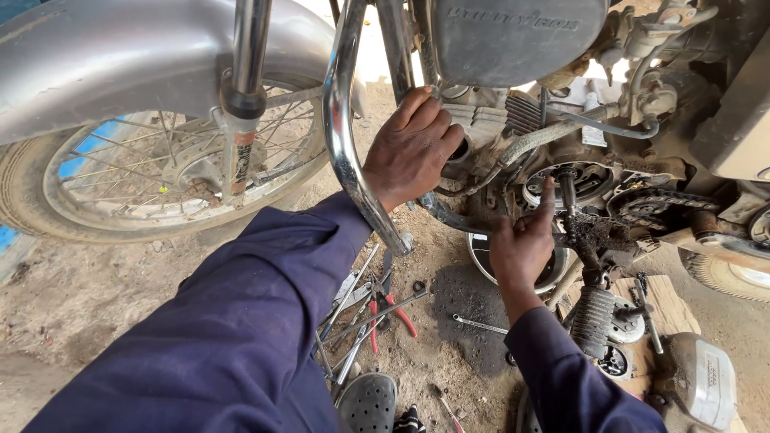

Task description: Repairing and adjusting components inside a motorcycle engine case, including handling a timing chain.

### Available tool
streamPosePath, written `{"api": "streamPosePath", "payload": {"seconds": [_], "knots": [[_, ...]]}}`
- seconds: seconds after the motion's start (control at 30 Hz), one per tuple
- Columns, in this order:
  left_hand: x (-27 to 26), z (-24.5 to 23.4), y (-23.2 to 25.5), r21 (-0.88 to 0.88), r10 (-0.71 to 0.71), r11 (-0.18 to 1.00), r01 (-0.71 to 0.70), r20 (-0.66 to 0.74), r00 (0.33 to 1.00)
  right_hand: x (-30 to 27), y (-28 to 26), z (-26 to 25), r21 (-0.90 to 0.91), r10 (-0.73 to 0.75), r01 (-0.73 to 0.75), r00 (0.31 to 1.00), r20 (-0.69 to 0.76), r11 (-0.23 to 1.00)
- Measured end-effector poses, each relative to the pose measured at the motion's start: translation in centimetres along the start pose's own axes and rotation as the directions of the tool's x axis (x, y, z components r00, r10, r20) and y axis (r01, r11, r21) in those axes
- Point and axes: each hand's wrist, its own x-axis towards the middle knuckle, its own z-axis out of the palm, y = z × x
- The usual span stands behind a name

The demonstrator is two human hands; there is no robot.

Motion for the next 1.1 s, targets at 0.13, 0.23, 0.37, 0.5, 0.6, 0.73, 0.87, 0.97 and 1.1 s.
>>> {"api": "streamPosePath", "payload": {"seconds": [0.13,0.23,0.37,0.5,0.6,0.73,0.87,0.97,1.1], "knots": [[0.1,0.5,0.0,0.002,0.007,1.000,-0.007,0.017,1.000,0.4,-0.1,-0.5,-0.015,0.137,-0.137,0.987,0.084,0.990],[0.0,0.5,-0.1,-0.002,0.013,1.000,-0.013,0.053,0.999,0.6,3.5,1.1,-0.048,0.088,-0.085,0.993,0.076,0.995],[0.2,0.4,0.0,0.006,0.013,1.000,-0.014,0.065,0.998,0.2,3.3,1.3,0.017,-0.289,0.292,0.951,-0.108,0.956],[0.0,0.4,-0.1,0.012,0.010,1.000,-0.011,0.037,0.999,0.1,0.3,0.1,0.003,-0.195,0.195,0.981,-0.013,0.981],[0.0,0.5,0.0,0.006,0.001,1.000,-0.001,0.032,0.999,0.1,-1.0,-0.5,-0.144,0.008,0.007,0.995,0.102,0.990],[-0.1,0.7,0.0,0.007,-0.005,1.000,0.005,0.027,1.000,1.1,2.8,0.9,-0.140,0.027,-0.023,0.999,0.024,0.990],[-0.1,0.6,0.0,0.007,-0.005,1.000,0.005,0.021,1.000,0.5,3.5,1.2,-0.034,-0.106,0.102,0.986,-0.126,0.994],[-0.1,0.5,0.1,0.011,-0.011,1.000,0.011,0.003,1.000,0.5,2.2,0.7,0.082,-0.112,0.120,0.989,-0.097,0.989],[-0.3,1.0,-0.1,0.005,-0.008,1.000,0.008,-0.003,1.000,1.5,1.2,0.8,0.187,0.042,-0.044,0.999,0.015,0.981]]}}
